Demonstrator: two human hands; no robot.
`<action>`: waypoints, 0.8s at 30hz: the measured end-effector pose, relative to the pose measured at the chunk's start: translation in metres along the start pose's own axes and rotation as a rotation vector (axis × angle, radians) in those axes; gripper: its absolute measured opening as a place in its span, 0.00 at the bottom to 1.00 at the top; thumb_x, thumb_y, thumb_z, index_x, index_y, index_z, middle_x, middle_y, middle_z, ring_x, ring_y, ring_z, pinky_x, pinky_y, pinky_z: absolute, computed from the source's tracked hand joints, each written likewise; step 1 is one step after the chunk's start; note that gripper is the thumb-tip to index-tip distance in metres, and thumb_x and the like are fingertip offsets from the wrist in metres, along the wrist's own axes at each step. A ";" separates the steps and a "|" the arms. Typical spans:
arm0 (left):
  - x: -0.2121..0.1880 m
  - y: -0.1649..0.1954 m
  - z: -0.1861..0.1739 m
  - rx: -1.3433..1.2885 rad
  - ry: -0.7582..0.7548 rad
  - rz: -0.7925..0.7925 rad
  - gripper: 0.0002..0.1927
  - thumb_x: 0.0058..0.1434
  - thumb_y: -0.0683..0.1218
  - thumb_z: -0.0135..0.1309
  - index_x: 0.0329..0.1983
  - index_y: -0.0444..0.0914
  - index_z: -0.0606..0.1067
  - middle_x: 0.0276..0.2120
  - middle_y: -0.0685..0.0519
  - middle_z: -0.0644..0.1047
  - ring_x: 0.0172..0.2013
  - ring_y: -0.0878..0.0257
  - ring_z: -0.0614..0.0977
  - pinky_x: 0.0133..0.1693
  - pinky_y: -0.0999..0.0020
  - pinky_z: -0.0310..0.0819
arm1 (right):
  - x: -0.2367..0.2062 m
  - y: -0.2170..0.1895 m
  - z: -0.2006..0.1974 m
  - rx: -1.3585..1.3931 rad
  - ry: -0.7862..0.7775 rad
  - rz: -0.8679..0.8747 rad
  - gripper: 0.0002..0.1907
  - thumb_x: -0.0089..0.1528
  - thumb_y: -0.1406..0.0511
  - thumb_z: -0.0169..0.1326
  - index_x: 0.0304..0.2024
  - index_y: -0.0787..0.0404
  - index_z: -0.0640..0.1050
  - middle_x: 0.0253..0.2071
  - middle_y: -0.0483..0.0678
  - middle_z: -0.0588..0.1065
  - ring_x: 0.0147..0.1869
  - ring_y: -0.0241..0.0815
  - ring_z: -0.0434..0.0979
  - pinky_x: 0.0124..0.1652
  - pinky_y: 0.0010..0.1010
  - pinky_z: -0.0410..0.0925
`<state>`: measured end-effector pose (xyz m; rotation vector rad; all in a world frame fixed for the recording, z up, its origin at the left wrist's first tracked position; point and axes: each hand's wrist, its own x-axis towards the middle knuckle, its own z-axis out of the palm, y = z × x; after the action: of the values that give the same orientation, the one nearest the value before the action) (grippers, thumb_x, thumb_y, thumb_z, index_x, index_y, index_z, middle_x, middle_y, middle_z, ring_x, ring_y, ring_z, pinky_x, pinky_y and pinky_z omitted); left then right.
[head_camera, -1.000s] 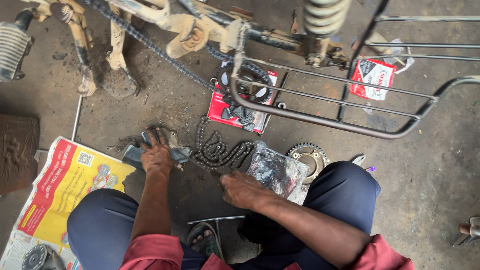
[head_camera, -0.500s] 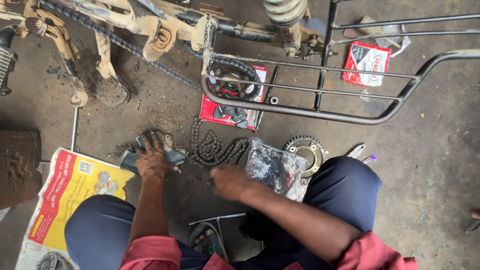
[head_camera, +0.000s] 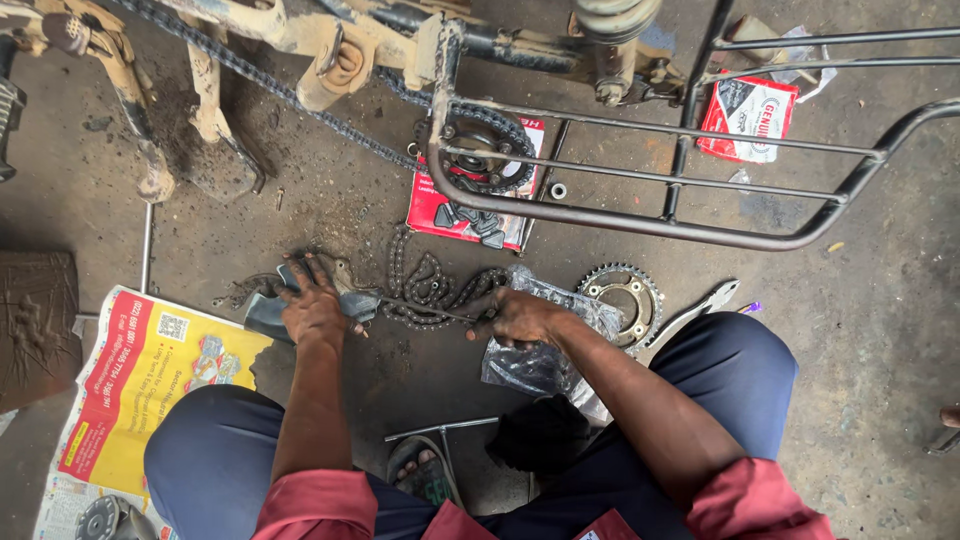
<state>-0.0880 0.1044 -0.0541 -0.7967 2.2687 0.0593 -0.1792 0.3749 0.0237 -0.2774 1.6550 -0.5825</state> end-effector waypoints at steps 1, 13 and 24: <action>0.001 0.000 0.000 -0.001 -0.003 -0.003 0.81 0.38 0.64 0.77 0.80 0.42 0.32 0.78 0.42 0.31 0.73 0.32 0.52 0.60 0.51 0.73 | 0.006 0.001 0.001 -0.085 0.050 -0.128 0.28 0.64 0.57 0.60 0.68 0.39 0.74 0.46 0.66 0.76 0.34 0.41 0.70 0.34 0.38 0.67; 0.002 -0.004 0.000 0.036 -0.001 0.030 0.81 0.38 0.67 0.75 0.80 0.41 0.31 0.78 0.40 0.32 0.73 0.34 0.52 0.63 0.53 0.70 | -0.002 -0.024 0.058 -0.938 0.252 -0.241 0.09 0.67 0.66 0.46 0.46 0.57 0.77 0.48 0.57 0.75 0.56 0.58 0.76 0.53 0.52 0.68; 0.004 -0.007 0.000 0.015 0.001 0.020 0.82 0.35 0.66 0.77 0.80 0.41 0.32 0.78 0.43 0.33 0.74 0.35 0.50 0.62 0.52 0.69 | 0.027 -0.023 0.072 -0.980 0.345 -0.288 0.11 0.65 0.66 0.48 0.46 0.53 0.80 0.46 0.51 0.78 0.52 0.55 0.80 0.49 0.48 0.71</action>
<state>-0.0868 0.0962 -0.0554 -0.7664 2.2760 0.0516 -0.1174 0.3268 0.0074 -1.1917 2.1591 0.0331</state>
